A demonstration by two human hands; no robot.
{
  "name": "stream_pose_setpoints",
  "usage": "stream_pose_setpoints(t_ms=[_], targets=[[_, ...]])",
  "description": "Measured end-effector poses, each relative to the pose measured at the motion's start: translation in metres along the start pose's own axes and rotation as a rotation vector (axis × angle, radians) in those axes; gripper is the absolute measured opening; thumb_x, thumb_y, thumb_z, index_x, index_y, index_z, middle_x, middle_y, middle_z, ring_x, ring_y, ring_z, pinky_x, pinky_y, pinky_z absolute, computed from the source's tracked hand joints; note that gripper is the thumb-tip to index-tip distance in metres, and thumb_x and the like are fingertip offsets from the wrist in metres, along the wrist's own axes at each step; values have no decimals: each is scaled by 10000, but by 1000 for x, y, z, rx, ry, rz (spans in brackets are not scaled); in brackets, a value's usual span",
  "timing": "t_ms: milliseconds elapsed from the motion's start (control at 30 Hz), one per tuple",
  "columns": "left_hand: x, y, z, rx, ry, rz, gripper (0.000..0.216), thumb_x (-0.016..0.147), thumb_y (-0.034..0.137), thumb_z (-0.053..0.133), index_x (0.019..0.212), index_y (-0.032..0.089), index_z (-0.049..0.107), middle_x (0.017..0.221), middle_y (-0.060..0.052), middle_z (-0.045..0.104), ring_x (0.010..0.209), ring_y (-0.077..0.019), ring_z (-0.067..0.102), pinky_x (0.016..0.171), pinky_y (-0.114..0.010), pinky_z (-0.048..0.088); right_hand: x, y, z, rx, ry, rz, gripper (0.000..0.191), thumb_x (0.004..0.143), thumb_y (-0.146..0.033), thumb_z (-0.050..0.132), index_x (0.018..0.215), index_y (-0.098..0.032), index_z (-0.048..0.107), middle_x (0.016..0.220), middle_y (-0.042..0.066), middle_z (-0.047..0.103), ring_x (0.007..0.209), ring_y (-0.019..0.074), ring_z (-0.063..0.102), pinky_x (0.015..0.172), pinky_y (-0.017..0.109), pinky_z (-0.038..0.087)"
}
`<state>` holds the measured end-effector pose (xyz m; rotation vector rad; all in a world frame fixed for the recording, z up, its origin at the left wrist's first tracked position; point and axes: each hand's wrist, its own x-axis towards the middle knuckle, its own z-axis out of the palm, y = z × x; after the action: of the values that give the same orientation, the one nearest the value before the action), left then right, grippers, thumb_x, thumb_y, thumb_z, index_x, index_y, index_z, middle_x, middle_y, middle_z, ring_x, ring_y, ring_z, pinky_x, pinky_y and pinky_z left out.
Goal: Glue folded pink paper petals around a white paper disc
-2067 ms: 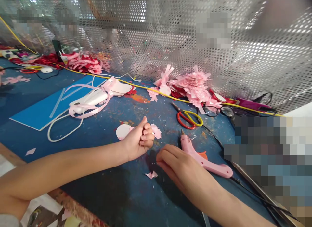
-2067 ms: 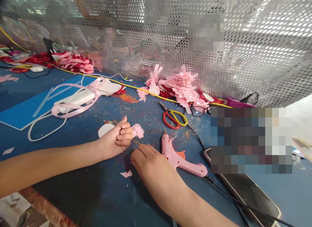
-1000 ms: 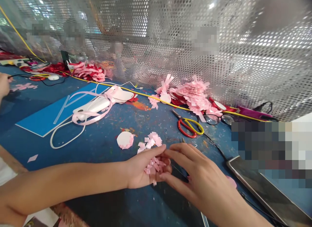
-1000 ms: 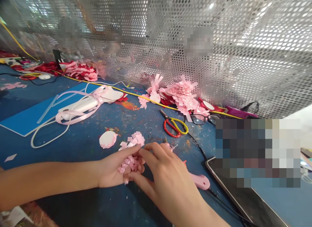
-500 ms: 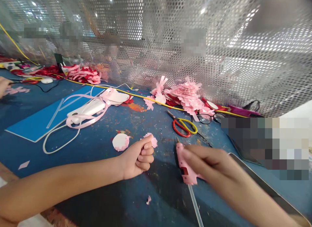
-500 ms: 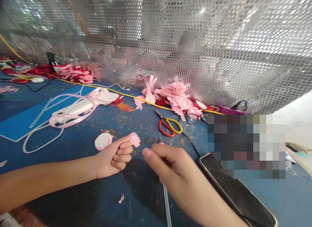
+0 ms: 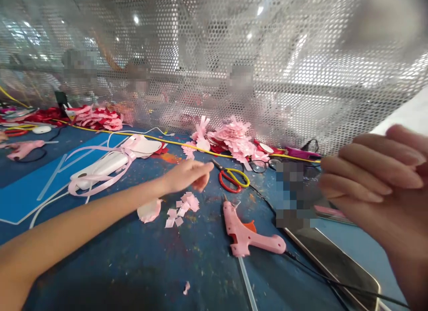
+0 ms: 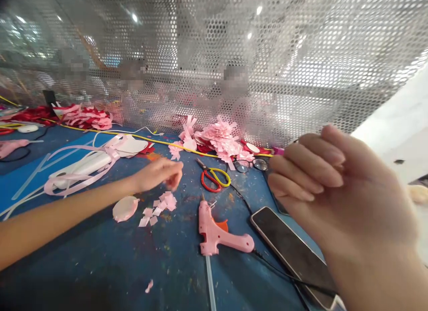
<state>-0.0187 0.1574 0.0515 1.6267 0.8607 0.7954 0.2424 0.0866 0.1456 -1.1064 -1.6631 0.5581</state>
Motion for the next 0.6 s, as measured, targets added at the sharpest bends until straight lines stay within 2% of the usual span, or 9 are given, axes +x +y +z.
stream_pose_setpoints(t_ms=[67, 100, 167, 267, 300, 400, 500, 600], targets=[[28, 2, -14, 126, -34, 27, 468, 926, 313, 406, 585, 155, 684, 698, -74, 698, 691, -136, 613, 607, -182, 425, 1, -2, 2, 360, -29, 242, 435, 951, -325, 261, 584, -187, 71, 485, -66, 49, 410, 72, 97, 379, 272, 103], [40, 1, -19, 133, -32, -32, 502, 943, 311, 354, 617, 151, 701, 725, -83, 710, 728, -150, 629, 643, -198, 438, 2, -4, 3, 508, -52, 352, 447, 939, -316, 300, 555, -191, 109, 464, -66, 60, 402, 72, 105, 374, 274, 102], [57, -1, -26, 54, -51, -153, 458, 937, 283, 370, 668, 132, 709, 740, -99, 719, 748, -167, 656, 688, -221, 461, 1, -6, 5, 635, -106, 454, 458, 908, -323, 378, 508, -197, 192, 436, -64, 96, 393, 73, 132, 370, 272, 116], [69, -1, -29, -34, -24, -154, 195, 854, 118, 509, 782, 132, 689, 789, -87, 721, 746, -152, 676, 699, -214, 471, 0, -7, 4, 655, -168, 468, 453, 866, -347, 458, 480, -201, 270, 417, -57, 146, 395, 78, 166, 375, 270, 157], [70, 1, -28, -38, -7, -129, 165, 817, 60, 538, 836, 143, 679, 832, -80, 721, 757, -142, 678, 690, -200, 468, 0, -7, 3, 644, -174, 467, 452, 865, -349, 461, 477, -202, 282, 414, -55, 157, 395, 80, 175, 375, 270, 168], [70, 8, -28, -9, 35, -11, 338, 709, -62, 579, 948, 166, 649, 953, -80, 707, 834, -135, 680, 678, -172, 460, 0, -5, 1, 628, -185, 462, 445, 874, -344, 442, 476, -202, 305, 417, -51, 179, 395, 81, 192, 374, 263, 193], [67, 11, -34, 86, 48, 89, 481, 605, -151, 554, 959, 160, 654, 1037, -94, 689, 951, -164, 665, 753, -192, 464, 1, 0, 2, 650, -219, 462, 428, 852, -351, 471, 478, -204, 324, 430, -54, 196, 403, 80, 187, 372, 254, 201], [62, 1, -49, 250, 109, 14, 487, 592, -107, 607, 986, 178, 650, 1101, -77, 669, 1038, -214, 633, 817, -241, 466, 1, 4, 3, 647, -269, 463, 422, 822, -372, 525, 478, -206, 346, 432, -57, 226, 401, 75, 201, 370, 252, 210]])
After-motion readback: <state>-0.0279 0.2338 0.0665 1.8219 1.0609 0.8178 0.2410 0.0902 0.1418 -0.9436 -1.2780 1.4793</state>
